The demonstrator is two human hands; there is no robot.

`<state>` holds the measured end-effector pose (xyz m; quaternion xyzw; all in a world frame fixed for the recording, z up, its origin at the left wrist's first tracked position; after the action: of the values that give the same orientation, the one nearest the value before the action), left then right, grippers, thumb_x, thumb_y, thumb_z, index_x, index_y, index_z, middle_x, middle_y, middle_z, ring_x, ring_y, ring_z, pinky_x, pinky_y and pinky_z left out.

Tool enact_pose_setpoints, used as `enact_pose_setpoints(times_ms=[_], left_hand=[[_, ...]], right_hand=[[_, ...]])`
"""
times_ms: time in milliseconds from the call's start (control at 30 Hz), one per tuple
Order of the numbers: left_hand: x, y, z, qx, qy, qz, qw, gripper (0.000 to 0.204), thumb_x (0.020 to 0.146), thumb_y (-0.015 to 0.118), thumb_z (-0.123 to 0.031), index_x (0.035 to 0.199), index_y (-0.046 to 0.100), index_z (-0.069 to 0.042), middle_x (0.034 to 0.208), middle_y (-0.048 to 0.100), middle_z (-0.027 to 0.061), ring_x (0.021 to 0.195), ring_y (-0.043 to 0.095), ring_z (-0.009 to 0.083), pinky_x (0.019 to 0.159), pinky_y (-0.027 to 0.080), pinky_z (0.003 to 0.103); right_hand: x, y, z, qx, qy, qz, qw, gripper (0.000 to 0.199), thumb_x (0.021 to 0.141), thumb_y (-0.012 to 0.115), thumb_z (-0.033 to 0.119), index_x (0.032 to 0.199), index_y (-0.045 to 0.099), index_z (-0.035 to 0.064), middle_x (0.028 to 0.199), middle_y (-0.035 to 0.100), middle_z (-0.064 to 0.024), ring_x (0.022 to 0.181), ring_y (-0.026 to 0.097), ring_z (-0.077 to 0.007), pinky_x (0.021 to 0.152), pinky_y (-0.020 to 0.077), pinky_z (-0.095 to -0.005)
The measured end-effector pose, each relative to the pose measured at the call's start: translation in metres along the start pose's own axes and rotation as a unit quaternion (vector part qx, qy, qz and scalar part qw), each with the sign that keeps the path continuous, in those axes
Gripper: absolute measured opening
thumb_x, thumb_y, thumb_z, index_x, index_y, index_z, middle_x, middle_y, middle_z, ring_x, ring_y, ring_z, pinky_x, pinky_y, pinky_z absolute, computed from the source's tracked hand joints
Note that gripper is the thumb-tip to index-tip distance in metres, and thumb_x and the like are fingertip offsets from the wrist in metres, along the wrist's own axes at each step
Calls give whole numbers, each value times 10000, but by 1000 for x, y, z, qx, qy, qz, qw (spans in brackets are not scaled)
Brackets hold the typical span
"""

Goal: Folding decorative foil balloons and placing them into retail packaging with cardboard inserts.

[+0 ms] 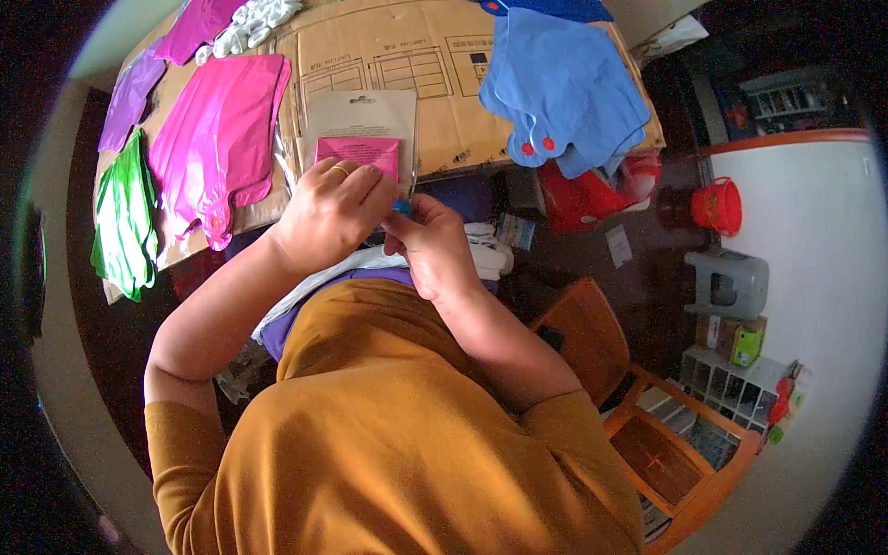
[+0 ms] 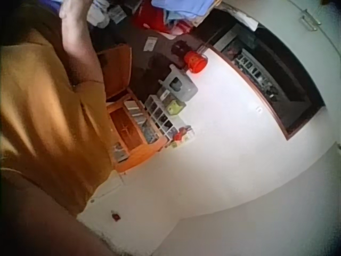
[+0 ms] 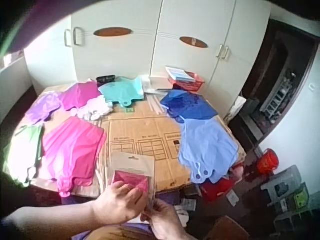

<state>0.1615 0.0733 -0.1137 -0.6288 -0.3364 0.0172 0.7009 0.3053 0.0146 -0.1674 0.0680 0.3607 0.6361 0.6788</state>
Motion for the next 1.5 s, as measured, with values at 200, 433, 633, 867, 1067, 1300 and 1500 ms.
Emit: enact_pose_setpoints(times_ms=[200,433,633,867,1067,1300,1500], left_hand=[[-2,-1,0,5,-4,3,1000,219,676,602,-156,861,582,-41,746,503,45,615,537,187,576,432,317],[0,2,-1,16,4,-25,1000,166,645,608,-177,761,554,-71,685,482,26,576,527,166,533,419,304],[-7,-3,-3,16,12,41,999,261,689,588,-162,906,595,-17,784,533,55,690,564,199,610,446,320],[-14,-24,-14,109,-77,32,991,336,715,580,-151,1016,590,-2,938,565,99,930,571,253,790,464,372],[-28,-30,4,11,-153,40,987,203,726,670,-114,890,592,-24,840,555,89,773,570,255,689,479,363],[-23,-21,2,51,-117,35,991,168,751,692,-164,805,586,-44,759,514,55,707,553,214,603,482,334],[-28,-9,0,134,-105,91,981,108,695,619,-170,718,573,-75,704,519,56,608,584,183,524,484,308]], right_hand=[[-1,2,-4,21,11,-31,999,115,840,692,74,821,586,32,739,617,-55,563,546,-95,514,453,-221],[-1,0,-7,41,5,-32,999,115,837,689,76,824,579,49,719,594,-29,580,546,-92,533,471,-246],[0,7,3,52,22,-26,998,85,838,649,49,878,574,41,756,591,-25,599,549,-91,548,485,-260],[8,-1,-2,3,0,-31,999,162,884,660,164,892,587,20,780,608,-40,608,575,-108,581,525,-268],[8,-6,6,-40,5,-8,999,188,892,658,181,909,599,3,811,631,-61,636,598,-117,588,536,-259],[5,12,5,-4,10,13,1000,184,891,624,99,1054,576,27,898,647,-59,690,612,-132,648,547,-310],[7,13,2,-74,-15,-8,997,191,855,642,79,1017,579,-1,873,644,-75,678,614,-140,630,540,-285]])
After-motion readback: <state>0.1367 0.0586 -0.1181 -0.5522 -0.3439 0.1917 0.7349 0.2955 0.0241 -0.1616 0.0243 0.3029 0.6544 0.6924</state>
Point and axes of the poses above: each hand's wrist, its own x-axis towards the middle knuckle, its own y-axis out of the palm, z = x × y, the point moved 1 cm from there along x, towards the middle knuckle
